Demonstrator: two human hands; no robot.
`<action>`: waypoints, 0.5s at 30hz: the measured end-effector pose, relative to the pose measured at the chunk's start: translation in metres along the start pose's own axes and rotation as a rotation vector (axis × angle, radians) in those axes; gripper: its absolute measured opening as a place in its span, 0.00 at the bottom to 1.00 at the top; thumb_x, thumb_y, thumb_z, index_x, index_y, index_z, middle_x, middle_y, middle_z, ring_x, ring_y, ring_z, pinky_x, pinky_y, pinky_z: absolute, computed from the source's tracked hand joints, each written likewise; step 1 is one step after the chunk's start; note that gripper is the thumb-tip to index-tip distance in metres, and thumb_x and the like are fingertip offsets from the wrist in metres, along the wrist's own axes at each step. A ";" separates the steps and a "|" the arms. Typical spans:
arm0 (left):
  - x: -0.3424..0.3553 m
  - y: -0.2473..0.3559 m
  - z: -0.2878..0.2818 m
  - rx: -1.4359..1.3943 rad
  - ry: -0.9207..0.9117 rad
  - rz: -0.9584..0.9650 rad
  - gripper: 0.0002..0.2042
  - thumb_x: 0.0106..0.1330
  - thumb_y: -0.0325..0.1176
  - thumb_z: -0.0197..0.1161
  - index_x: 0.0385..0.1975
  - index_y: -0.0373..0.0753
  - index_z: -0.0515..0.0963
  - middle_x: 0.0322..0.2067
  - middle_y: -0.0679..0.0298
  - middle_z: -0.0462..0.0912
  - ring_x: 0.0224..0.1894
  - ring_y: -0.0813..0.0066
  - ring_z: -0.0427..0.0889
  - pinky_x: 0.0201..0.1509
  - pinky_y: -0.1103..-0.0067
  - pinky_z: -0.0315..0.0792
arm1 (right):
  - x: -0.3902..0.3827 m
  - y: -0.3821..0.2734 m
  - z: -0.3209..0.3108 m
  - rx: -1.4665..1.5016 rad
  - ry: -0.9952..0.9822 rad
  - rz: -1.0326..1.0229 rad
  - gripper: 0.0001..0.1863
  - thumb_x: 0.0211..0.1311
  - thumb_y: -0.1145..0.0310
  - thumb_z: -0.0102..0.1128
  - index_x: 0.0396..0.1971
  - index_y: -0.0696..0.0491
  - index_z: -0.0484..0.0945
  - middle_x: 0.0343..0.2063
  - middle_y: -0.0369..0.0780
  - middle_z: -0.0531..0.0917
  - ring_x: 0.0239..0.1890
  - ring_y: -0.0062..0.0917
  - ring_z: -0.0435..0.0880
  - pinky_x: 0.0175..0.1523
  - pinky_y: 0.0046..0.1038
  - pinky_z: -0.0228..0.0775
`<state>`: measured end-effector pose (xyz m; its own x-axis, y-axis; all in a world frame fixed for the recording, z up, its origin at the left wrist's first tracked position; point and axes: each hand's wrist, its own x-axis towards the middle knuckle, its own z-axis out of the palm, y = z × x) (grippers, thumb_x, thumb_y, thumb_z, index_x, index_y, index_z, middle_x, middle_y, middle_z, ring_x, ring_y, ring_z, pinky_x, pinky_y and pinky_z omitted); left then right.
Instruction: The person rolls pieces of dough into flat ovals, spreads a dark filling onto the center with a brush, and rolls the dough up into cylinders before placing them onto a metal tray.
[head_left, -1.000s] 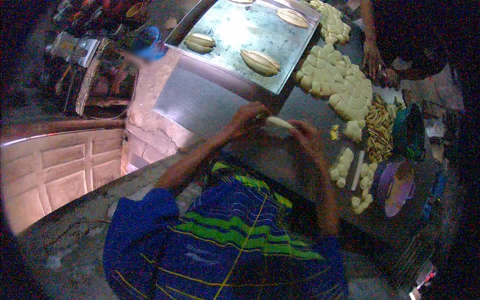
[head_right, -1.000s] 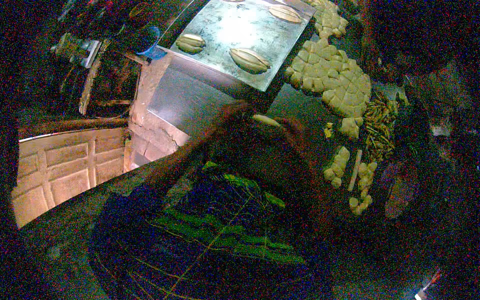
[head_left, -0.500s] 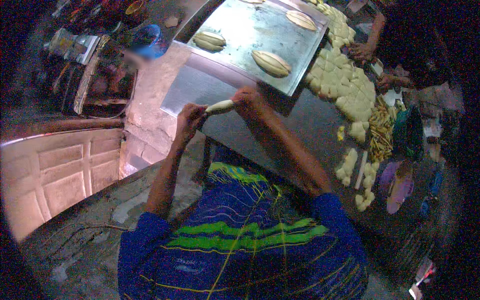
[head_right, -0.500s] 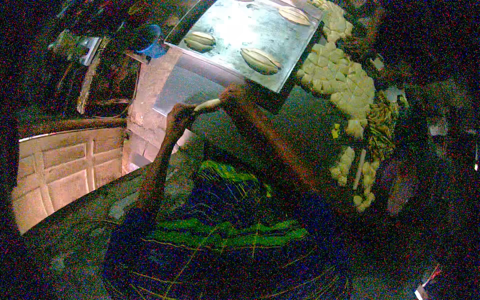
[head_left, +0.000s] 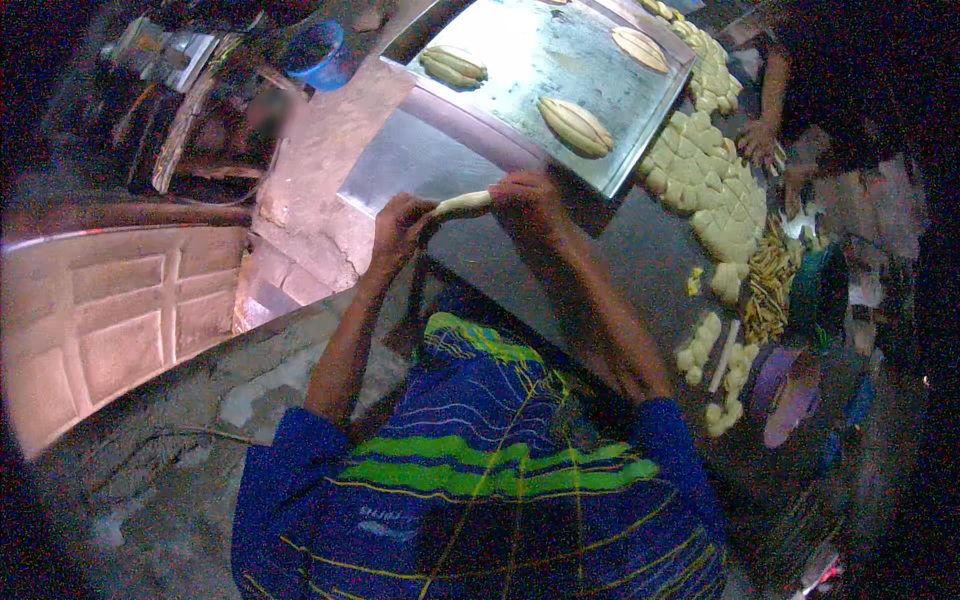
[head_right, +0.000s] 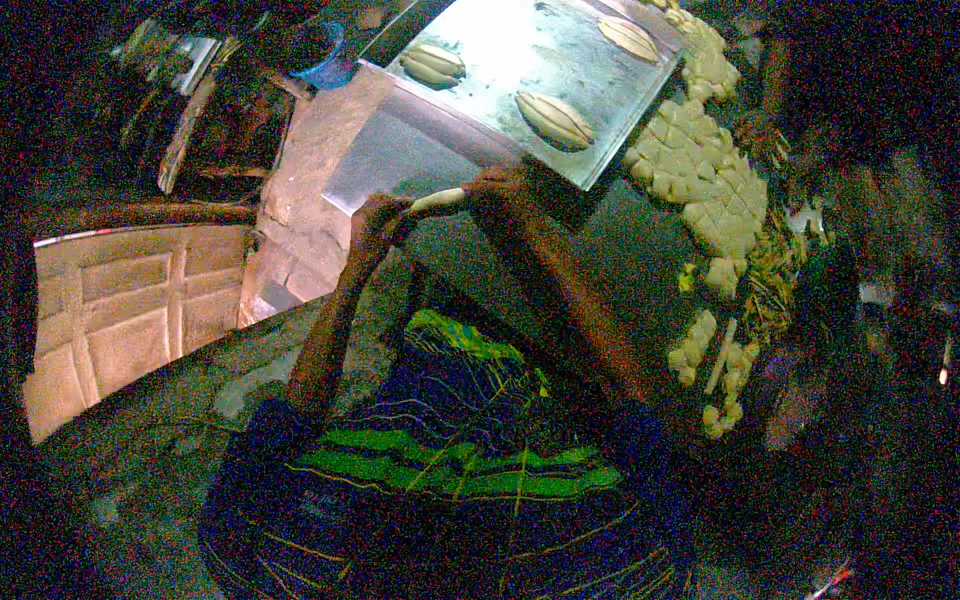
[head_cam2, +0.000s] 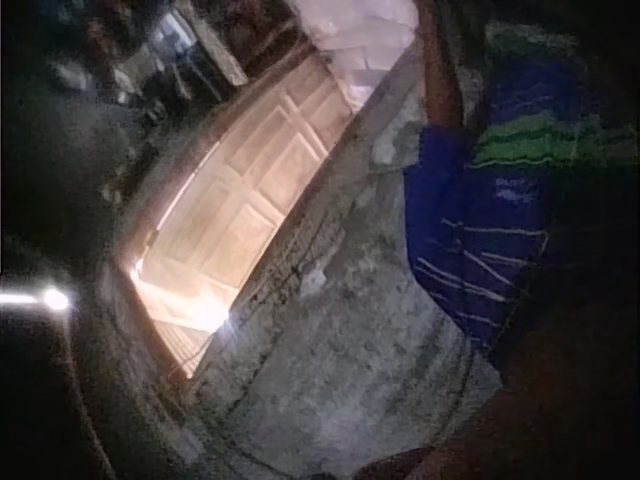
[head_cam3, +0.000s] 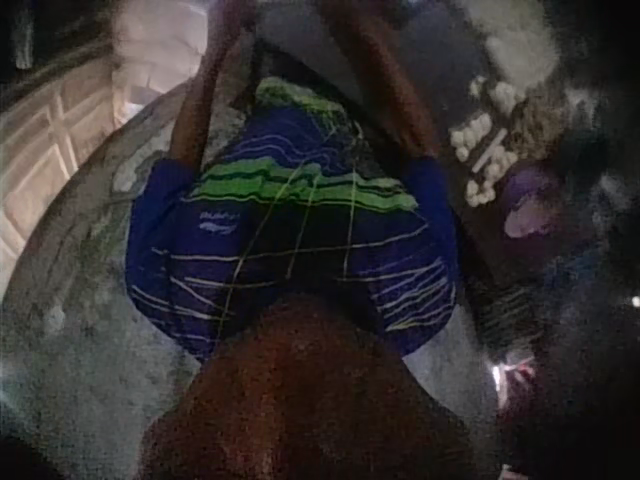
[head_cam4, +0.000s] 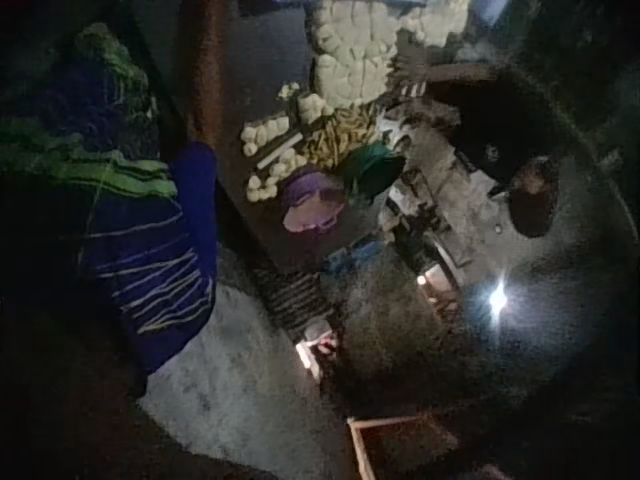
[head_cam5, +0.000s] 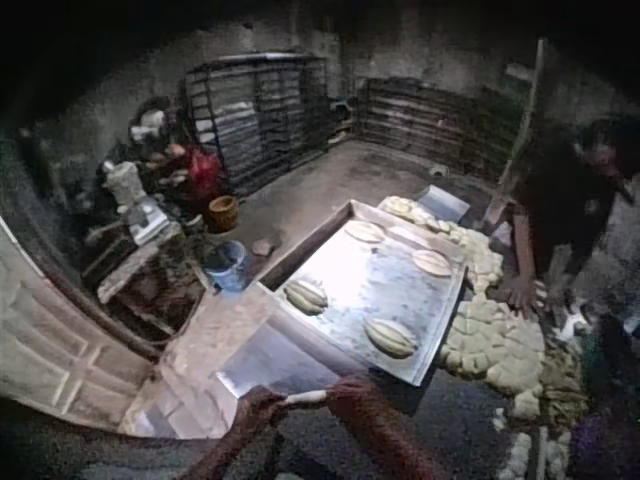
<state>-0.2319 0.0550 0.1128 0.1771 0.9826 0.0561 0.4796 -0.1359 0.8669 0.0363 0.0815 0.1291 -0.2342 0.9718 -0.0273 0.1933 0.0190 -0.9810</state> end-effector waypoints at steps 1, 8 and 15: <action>-0.001 -0.006 0.006 0.006 0.009 -0.018 0.09 0.65 0.31 0.68 0.43 0.36 0.84 0.35 0.58 0.82 0.38 0.63 0.81 0.46 0.73 0.75 | 0.004 0.002 -0.007 0.234 -0.051 0.266 0.06 0.68 0.68 0.62 0.35 0.53 0.85 0.26 0.37 0.82 0.27 0.24 0.78 0.33 0.28 0.75; -0.031 -0.074 -0.021 -0.310 0.028 0.003 0.21 0.71 0.31 0.64 0.62 0.36 0.72 0.51 0.58 0.80 0.43 0.68 0.84 0.43 0.74 0.83 | -0.001 0.032 0.025 -0.670 0.146 -0.525 0.07 0.60 0.69 0.65 0.38 0.49 0.84 0.41 0.40 0.87 0.47 0.41 0.84 0.52 0.42 0.78; -0.039 -0.016 -0.039 0.234 0.259 0.068 0.13 0.72 0.28 0.62 0.53 0.31 0.79 0.48 0.57 0.84 0.46 0.69 0.82 0.53 0.73 0.76 | -0.116 0.012 -0.046 -0.613 0.644 -0.206 0.17 0.64 0.71 0.60 0.52 0.55 0.81 0.48 0.45 0.84 0.51 0.40 0.83 0.55 0.41 0.78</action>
<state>-0.2802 0.0242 0.1166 0.0058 0.9656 0.2599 0.6637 -0.1981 0.7213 0.1097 -0.0198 0.1295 0.2210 0.8751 0.4305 0.7219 0.1500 -0.6755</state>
